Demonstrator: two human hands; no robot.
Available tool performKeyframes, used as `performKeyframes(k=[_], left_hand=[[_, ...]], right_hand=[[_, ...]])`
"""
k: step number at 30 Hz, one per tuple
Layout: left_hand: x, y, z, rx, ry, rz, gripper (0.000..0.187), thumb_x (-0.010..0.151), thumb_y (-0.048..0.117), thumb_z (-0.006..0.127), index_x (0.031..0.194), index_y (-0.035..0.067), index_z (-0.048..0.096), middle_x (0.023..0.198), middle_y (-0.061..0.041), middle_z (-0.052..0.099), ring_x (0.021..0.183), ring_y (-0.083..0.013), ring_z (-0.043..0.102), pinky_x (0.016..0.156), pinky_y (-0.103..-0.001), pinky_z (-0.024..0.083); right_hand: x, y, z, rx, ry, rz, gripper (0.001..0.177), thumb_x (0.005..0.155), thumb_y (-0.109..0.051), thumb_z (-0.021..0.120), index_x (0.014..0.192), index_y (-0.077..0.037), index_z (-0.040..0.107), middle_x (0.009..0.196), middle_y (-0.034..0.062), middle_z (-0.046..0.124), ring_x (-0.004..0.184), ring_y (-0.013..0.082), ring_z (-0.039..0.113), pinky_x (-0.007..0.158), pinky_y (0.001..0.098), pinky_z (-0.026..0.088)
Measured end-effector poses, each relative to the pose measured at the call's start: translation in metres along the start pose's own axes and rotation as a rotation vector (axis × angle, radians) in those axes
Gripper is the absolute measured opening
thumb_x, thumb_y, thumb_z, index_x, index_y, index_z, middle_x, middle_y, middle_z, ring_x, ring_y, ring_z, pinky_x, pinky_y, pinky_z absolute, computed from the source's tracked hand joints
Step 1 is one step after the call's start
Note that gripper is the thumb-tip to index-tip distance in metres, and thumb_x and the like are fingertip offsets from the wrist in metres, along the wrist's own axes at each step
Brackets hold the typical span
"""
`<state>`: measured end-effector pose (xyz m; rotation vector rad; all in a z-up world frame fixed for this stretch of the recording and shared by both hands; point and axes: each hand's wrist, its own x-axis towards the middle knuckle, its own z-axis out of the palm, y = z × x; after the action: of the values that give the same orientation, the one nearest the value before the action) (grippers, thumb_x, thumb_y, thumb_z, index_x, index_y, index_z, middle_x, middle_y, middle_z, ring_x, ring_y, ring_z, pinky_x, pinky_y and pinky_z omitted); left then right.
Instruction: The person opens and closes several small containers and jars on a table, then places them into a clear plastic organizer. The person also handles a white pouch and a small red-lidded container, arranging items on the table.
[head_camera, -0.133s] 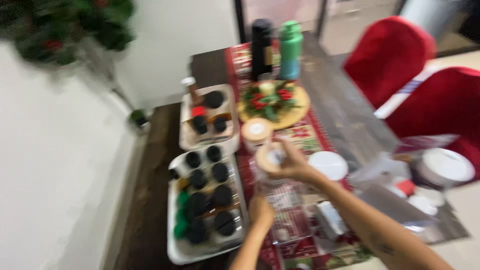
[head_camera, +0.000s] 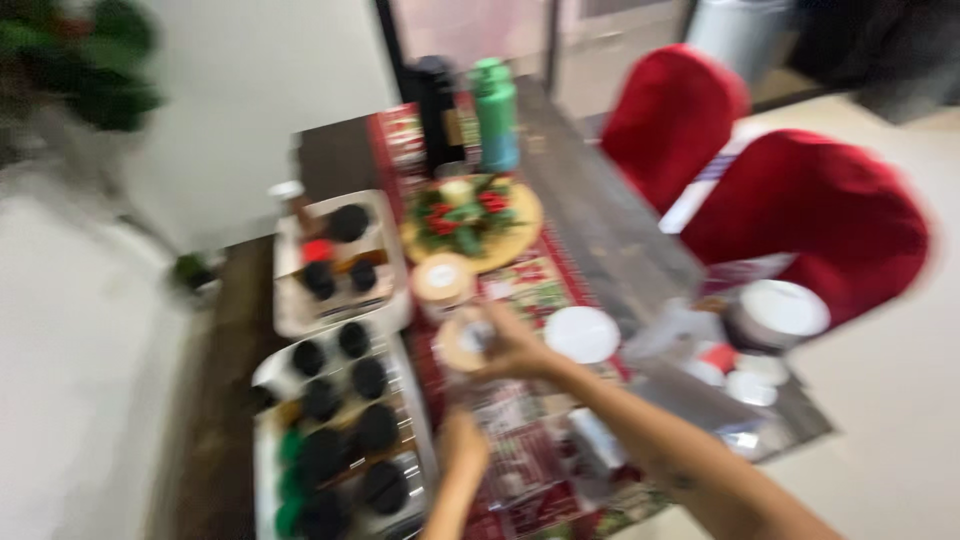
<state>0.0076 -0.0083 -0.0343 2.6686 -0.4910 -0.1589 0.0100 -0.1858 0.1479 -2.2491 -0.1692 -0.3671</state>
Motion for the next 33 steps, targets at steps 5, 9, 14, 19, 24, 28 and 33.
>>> performKeyframes(k=[5,9,14,19,24,28,33], left_hand=[[-0.010,0.002,-0.037,-0.289,-0.052,-0.101,0.103,0.074,0.006,0.066,0.159,0.005,0.008,0.127,-0.028,0.064,0.108,-0.0424,0.068,0.093,-0.052,0.053],[-0.020,0.032,-0.077,-0.246,-0.184,-0.220,0.102,0.080,0.007,0.063,0.164,0.015,0.006,0.121,-0.027,0.068,0.107,-0.0438,0.069,0.094,-0.052,0.053],[-0.021,0.043,-0.093,-0.321,-0.145,-0.136,0.098,0.081,0.007,0.062,0.161,0.017,0.008,0.114,-0.031,0.068,0.107,-0.0480,0.066,0.094,-0.056,0.051],[-0.017,0.042,-0.088,-0.317,-0.159,-0.162,0.094,0.080,0.000,0.057,0.160,0.021,0.013,0.109,-0.030,0.070,0.103,-0.0487,0.067,0.092,-0.058,0.050],[-0.011,0.038,-0.080,-0.306,-0.116,-0.092,0.098,0.075,-0.003,0.062,0.158,0.003,0.010,0.124,-0.031,0.063,0.107,-0.0454,0.066,0.092,-0.051,0.053],[-0.015,0.036,-0.076,-0.342,-0.110,-0.090,0.096,0.076,-0.005,0.059,0.159,0.000,0.012,0.135,-0.030,0.058,0.111,-0.0440,0.065,0.093,-0.050,0.053],[-0.018,0.038,-0.084,-0.342,-0.118,-0.092,0.095,0.076,-0.003,0.059,0.159,0.000,0.012,0.134,-0.030,0.057,0.111,-0.0441,0.065,0.094,-0.050,0.052]], right_hand=[[-0.010,0.006,0.005,-0.047,-0.024,-0.103,0.111,0.057,-0.044,0.098,0.147,-0.008,0.043,0.138,0.0233,0.054,0.129,0.0412,0.052,0.110,0.0488,0.042],[-0.009,0.009,0.002,-0.025,-0.102,-0.091,0.110,0.059,-0.047,0.091,0.150,-0.010,0.041,0.133,0.0201,0.056,0.124,0.0383,0.057,0.106,0.0473,0.048],[-0.002,0.022,0.010,-0.066,-0.089,-0.173,0.107,0.055,-0.042,0.095,0.144,-0.010,0.045,0.131,0.0206,0.056,0.123,0.0390,0.056,0.106,0.0495,0.044],[-0.001,0.036,0.013,-0.027,-0.077,-0.164,0.107,0.056,-0.040,0.097,0.145,-0.008,0.045,0.137,0.0217,0.056,0.130,0.0395,0.054,0.110,0.0485,0.043],[0.006,0.039,0.014,-0.063,-0.169,-0.084,0.116,0.055,-0.037,0.097,0.149,-0.007,0.037,0.141,0.0227,0.052,0.133,0.0390,0.048,0.113,0.0485,0.039],[0.004,0.035,0.013,-0.088,-0.205,-0.033,0.115,0.057,-0.034,0.096,0.151,-0.006,0.036,0.144,0.0233,0.050,0.136,0.0402,0.045,0.114,0.0488,0.038],[0.004,0.026,0.008,-0.055,-0.242,-0.019,0.116,0.057,-0.035,0.095,0.151,-0.007,0.034,0.143,0.0242,0.048,0.136,0.0403,0.044,0.114,0.0480,0.036]])
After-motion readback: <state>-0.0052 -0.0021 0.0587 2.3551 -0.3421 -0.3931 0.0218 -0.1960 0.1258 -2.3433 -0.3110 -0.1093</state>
